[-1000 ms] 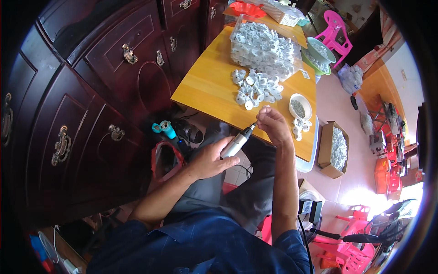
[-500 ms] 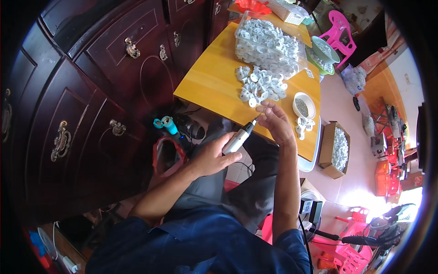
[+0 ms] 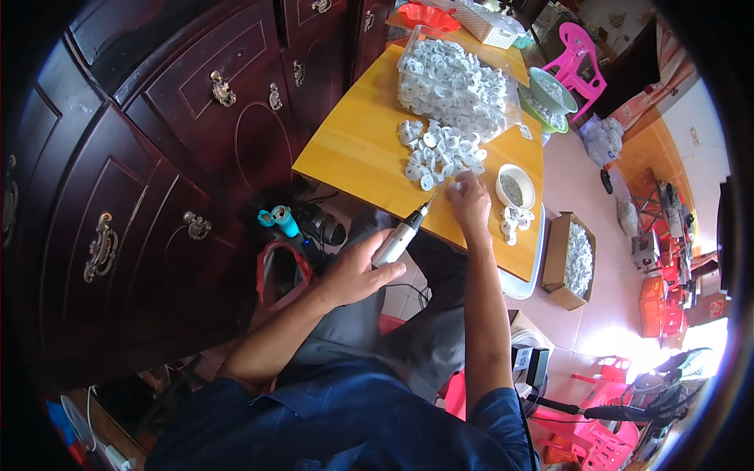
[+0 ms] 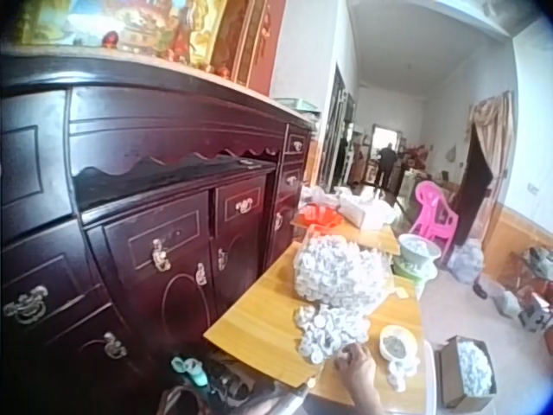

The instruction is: Assemble small plastic components for shoes using a handheld power tool.

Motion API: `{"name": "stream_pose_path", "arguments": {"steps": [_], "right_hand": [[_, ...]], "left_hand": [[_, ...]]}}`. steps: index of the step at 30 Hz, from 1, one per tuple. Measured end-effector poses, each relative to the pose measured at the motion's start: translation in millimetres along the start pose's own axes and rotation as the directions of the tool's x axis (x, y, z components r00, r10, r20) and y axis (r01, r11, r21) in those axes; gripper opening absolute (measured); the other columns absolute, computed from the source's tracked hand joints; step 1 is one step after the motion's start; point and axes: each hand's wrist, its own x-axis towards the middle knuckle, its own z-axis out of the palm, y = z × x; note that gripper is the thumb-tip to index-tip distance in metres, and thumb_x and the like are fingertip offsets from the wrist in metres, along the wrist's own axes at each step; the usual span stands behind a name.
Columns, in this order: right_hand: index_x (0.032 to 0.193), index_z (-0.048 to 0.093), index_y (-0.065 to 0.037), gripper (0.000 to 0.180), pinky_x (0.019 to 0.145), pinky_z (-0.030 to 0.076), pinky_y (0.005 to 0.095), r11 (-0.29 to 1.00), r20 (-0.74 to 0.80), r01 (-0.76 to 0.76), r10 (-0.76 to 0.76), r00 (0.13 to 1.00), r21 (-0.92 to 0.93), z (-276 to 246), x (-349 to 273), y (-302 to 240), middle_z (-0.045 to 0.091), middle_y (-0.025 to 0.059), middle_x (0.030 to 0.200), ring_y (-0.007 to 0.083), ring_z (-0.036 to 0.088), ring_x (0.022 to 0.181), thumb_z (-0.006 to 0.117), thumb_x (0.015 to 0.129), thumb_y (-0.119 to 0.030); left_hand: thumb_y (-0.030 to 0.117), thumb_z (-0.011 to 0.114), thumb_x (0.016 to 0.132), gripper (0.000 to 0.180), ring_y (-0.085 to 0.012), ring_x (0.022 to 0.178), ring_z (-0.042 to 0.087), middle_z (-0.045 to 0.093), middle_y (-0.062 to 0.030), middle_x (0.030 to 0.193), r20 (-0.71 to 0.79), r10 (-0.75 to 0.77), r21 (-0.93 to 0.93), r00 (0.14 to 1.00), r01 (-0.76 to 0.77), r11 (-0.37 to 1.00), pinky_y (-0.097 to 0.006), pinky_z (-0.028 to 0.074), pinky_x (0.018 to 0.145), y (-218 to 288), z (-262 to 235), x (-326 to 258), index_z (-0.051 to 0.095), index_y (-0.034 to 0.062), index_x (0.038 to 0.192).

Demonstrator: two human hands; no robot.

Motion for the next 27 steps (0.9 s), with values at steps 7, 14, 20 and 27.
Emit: {"name": "stream_pose_path", "arguments": {"steps": [7, 14, 20, 27], "right_hand": [[0.094, 0.068, -0.007, 0.021, 0.065, 0.051, 0.0356, 0.996, 0.016, 0.029, -0.031, 0.999, 0.086, -8.7, -11.4, -4.2, 0.059, 0.0102, 0.078, 0.0217, 0.06, 0.068, 0.076, 0.076, -0.013], [0.115, 0.058, -0.005, 0.023, 0.069, 0.05, 0.0264, 0.597, 0.228, -0.284, 0.168, 0.959, 0.751, -4.0, -22.7, 8.3, 0.062, 0.0028, 0.091, 0.0145, 0.06, 0.075, 0.064, 0.094, -0.011], [0.135, 0.046, -0.002, 0.04, 0.083, 0.056, 0.0291, -0.269, 0.424, -0.392, 0.073, 0.903, 0.88, -11.9, -26.1, 15.8, 0.062, 0.0087, 0.108, 0.0198, 0.064, 0.096, 0.057, 0.098, -0.011], [0.137, 0.046, -0.002, 0.044, 0.09, 0.056, 0.032, -0.431, 0.563, -0.519, -0.029, 0.826, 0.739, -17.4, -22.9, 4.7, 0.059, 0.0146, 0.117, 0.0234, 0.063, 0.101, 0.055, 0.094, 0.001]], "left_hand": [[0.027, 0.071, 0.089, 0.055, -0.0238, 0.097, 0.066, 0.067, -0.0156, 0.107, 0.026, -0.028, 0.026, 0.999, 0.027, 0.999, -0.036, 0.051, 0.086, 2.8, -0.2, -1.8, 0.051, -0.0006, 0.132], [0.03, 0.071, 0.089, 0.057, -0.0255, 0.094, 0.068, 0.068, -0.0161, 0.103, 0.021, -0.02, 0.04, 1.0, 0.019, 0.999, -0.036, 0.052, 0.084, -0.7, 1.4, -1.6, 0.051, 0.0002, 0.133], [0.026, 0.072, 0.089, 0.055, -0.021, 0.092, 0.067, 0.067, -0.014, 0.099, 0.056, -0.064, -0.02, 0.996, 0.066, 0.998, -0.034, 0.052, 0.082, 5.8, 1.1, -1.7, 0.051, -0.0005, 0.132], [0.025, 0.072, 0.089, 0.055, -0.0198, 0.092, 0.066, 0.067, -0.0133, 0.102, 0.034, -0.024, -0.023, 0.999, 0.025, 0.999, -0.034, 0.052, 0.083, 1.1, 2.5, -1.8, 0.05, -0.0012, 0.133]]}}
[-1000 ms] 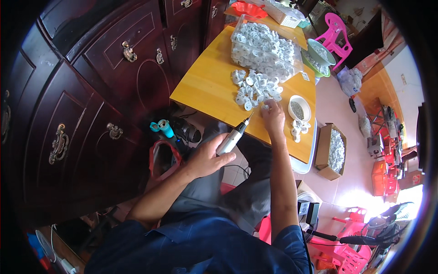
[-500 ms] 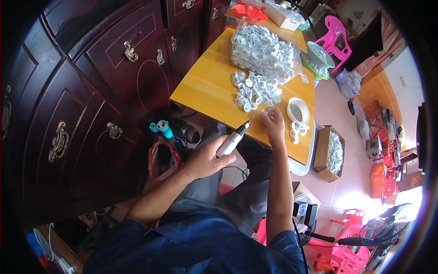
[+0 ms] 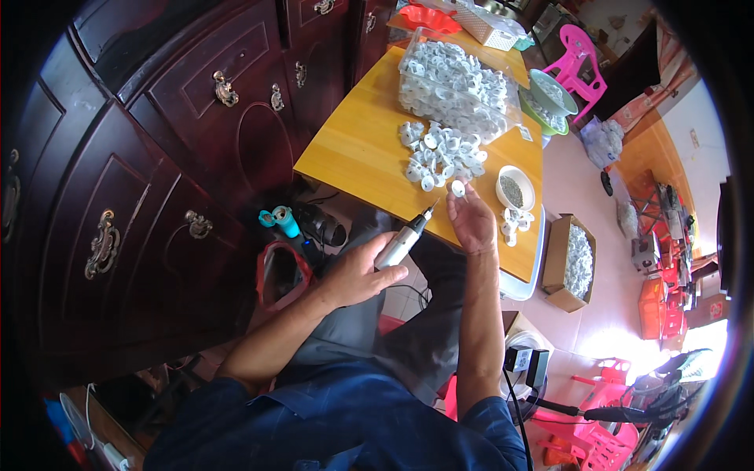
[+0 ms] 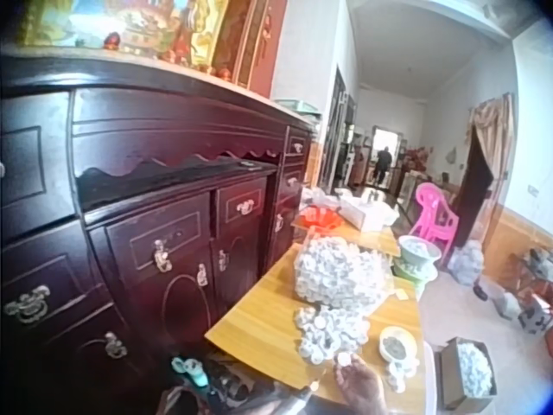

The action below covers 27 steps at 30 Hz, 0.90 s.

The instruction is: Assemble small plastic components for shoes using a handheld power tool.

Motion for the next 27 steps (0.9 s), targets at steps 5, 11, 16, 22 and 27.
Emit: {"name": "stream_pose_path", "arguments": {"steps": [5, 11, 16, 22, 27], "right_hand": [[0.136, 0.048, -0.003, 0.049, 0.087, 0.056, 0.0309, 0.913, -0.147, 0.033, -0.102, 0.984, -0.408, 3.8, 1.1, 8.9, 0.061, 0.0102, 0.11, 0.0208, 0.064, 0.096, 0.057, 0.089, 0.007], [0.125, 0.056, -0.004, 0.042, 0.084, 0.054, 0.027, 0.696, -0.107, 0.107, -0.257, 0.96, -0.71, 19.4, 0.0, 18.0, 0.062, 0.0056, 0.102, 0.0148, 0.064, 0.092, 0.063, 0.085, 0.007], [0.121, 0.056, -0.003, 0.036, 0.089, 0.053, 0.0302, 0.604, -0.113, 0.064, -0.25, 0.962, -0.795, 11.9, 0.3, 16.4, 0.062, 0.0089, 0.109, 0.0208, 0.064, 0.097, 0.063, 0.086, 0.006], [0.121, 0.056, -0.003, 0.03, 0.09, 0.054, 0.0316, 0.752, -0.165, 0.116, -0.287, 0.944, -0.649, 10.1, 1.7, 21.9, 0.064, 0.013, 0.114, 0.0214, 0.066, 0.096, 0.062, 0.091, 0.001], [0.111, 0.06, -0.004, 0.015, 0.074, 0.054, 0.0242, 0.637, -0.163, 0.083, -0.318, 0.934, -0.767, 19.1, -1.9, 21.8, 0.067, 0.007, 0.101, 0.0119, 0.064, 0.082, 0.056, 0.097, -0.005]], "left_hand": [[0.026, 0.071, 0.089, 0.057, -0.0205, 0.094, 0.066, 0.067, -0.0134, 0.103, -0.001, -0.004, 0.017, 1.0, 0.004, 1.0, -0.034, 0.051, 0.084, 1.1, -1.9, -0.5, 0.05, -0.0012, 0.134], [0.028, 0.071, 0.09, 0.057, -0.0209, 0.093, 0.066, 0.067, -0.0137, 0.102, -0.002, -0.009, 0.037, 1.0, 0.009, 0.999, -0.035, 0.051, 0.084, 4.5, -2.1, -1.8, 0.05, -0.0009, 0.134], [0.029, 0.071, 0.09, 0.064, -0.0064, 0.057, 0.055, 0.06, -0.0001, 0.078, -0.001, 0.066, 0.021, 0.998, -0.066, 0.998, -0.024, 0.047, 0.054, -4.0, 0.5, 2.0, 0.045, 0.0022, 0.141], [0.029, 0.07, 0.09, 0.056, -0.023, 0.095, 0.066, 0.067, -0.0142, 0.104, 0.012, -0.007, 0.055, 1.0, 0.007, 0.998, -0.035, 0.051, 0.084, 2.1, -1.2, -0.3, 0.05, 0.0009, 0.134], [0.029, 0.07, 0.09, 0.056, -0.0227, 0.095, 0.066, 0.067, -0.0143, 0.105, 0.013, -0.013, 0.049, 1.0, 0.012, 0.999, -0.035, 0.051, 0.085, 2.9, -1.6, -0.9, 0.05, 0.0007, 0.134]]}}
